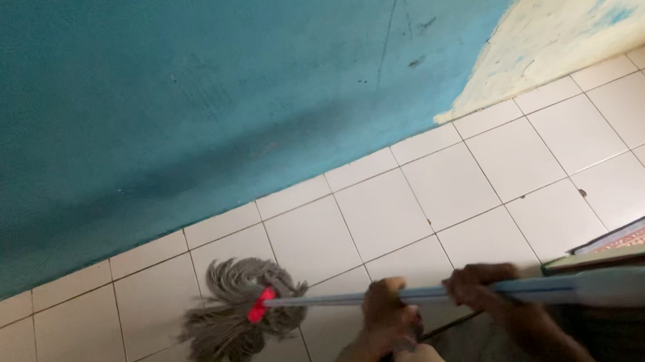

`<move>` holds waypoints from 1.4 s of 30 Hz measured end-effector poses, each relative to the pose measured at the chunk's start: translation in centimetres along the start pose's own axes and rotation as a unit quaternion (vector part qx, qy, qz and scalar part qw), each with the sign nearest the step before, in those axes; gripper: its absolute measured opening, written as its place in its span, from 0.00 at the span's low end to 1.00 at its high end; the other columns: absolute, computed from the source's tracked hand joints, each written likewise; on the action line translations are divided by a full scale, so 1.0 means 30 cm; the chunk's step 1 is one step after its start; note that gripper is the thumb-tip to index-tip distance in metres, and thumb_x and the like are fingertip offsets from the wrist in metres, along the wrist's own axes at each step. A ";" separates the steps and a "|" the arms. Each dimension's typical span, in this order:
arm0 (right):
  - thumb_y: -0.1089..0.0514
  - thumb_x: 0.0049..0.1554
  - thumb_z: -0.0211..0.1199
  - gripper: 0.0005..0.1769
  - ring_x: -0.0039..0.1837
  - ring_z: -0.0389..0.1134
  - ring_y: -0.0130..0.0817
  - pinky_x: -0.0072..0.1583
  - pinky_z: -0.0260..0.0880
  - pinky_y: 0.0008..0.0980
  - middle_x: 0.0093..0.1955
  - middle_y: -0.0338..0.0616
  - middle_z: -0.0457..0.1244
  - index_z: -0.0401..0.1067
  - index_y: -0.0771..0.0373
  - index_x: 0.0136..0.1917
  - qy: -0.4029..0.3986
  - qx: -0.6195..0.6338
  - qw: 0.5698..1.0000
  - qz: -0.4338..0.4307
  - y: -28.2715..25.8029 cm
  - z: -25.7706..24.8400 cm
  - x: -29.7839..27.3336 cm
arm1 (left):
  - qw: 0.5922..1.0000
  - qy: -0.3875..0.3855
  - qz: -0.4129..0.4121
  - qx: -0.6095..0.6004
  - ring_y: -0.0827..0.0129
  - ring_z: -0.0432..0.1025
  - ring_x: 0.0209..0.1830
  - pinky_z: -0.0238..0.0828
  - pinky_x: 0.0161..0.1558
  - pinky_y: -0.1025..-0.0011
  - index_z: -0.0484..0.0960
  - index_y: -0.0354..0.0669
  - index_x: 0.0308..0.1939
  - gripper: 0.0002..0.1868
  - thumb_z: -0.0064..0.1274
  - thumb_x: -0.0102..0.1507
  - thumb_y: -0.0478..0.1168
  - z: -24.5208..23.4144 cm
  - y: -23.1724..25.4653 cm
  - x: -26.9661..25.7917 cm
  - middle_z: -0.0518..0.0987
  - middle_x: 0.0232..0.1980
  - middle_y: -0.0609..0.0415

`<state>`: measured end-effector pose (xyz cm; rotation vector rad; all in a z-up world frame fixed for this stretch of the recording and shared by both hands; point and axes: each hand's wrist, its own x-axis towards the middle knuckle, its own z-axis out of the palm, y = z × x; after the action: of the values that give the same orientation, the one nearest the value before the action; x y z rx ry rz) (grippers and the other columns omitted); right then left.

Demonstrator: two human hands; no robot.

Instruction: The person cleans a tiled floor using a mop, moving it across the surface and reaching toward the corners and edges of the room near a door and window.

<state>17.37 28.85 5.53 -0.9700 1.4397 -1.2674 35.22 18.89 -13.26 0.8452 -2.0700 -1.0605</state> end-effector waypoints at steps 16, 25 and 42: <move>0.65 0.56 0.60 0.07 0.31 0.66 0.28 0.38 0.74 0.30 0.27 0.41 0.64 0.71 0.64 0.35 0.063 -0.228 0.956 -0.171 -0.287 -0.267 -0.046 | 0.951 -0.263 0.006 -0.160 0.61 0.79 0.34 0.76 0.41 0.59 0.80 0.42 0.33 0.11 0.54 0.55 0.45 0.335 0.489 0.440 0.82 0.33 0.49; 0.58 0.64 0.61 0.16 0.30 0.63 0.29 0.56 0.74 0.58 0.26 0.35 0.53 0.67 0.58 0.34 0.010 0.050 0.957 -0.284 -0.125 -0.320 0.018 | 0.963 -0.241 -0.117 0.033 0.49 0.75 0.46 0.50 0.53 0.20 0.77 0.42 0.29 0.08 0.58 0.49 0.39 0.182 0.453 0.365 0.79 0.34 0.52; 0.66 0.58 0.60 0.07 0.38 0.62 0.28 0.41 0.65 0.31 0.34 0.44 0.64 0.73 0.67 0.37 -0.024 -0.066 0.997 -0.020 0.091 -0.156 0.142 | 0.969 -0.123 -0.165 0.137 0.50 0.72 0.42 0.72 0.41 0.51 0.73 0.40 0.25 0.04 0.51 0.49 0.29 0.091 -0.035 0.248 0.76 0.37 0.46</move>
<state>11.91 26.24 2.23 -1.1144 1.4886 -1.1807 29.04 13.80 -13.48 1.2876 -2.3780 -1.1107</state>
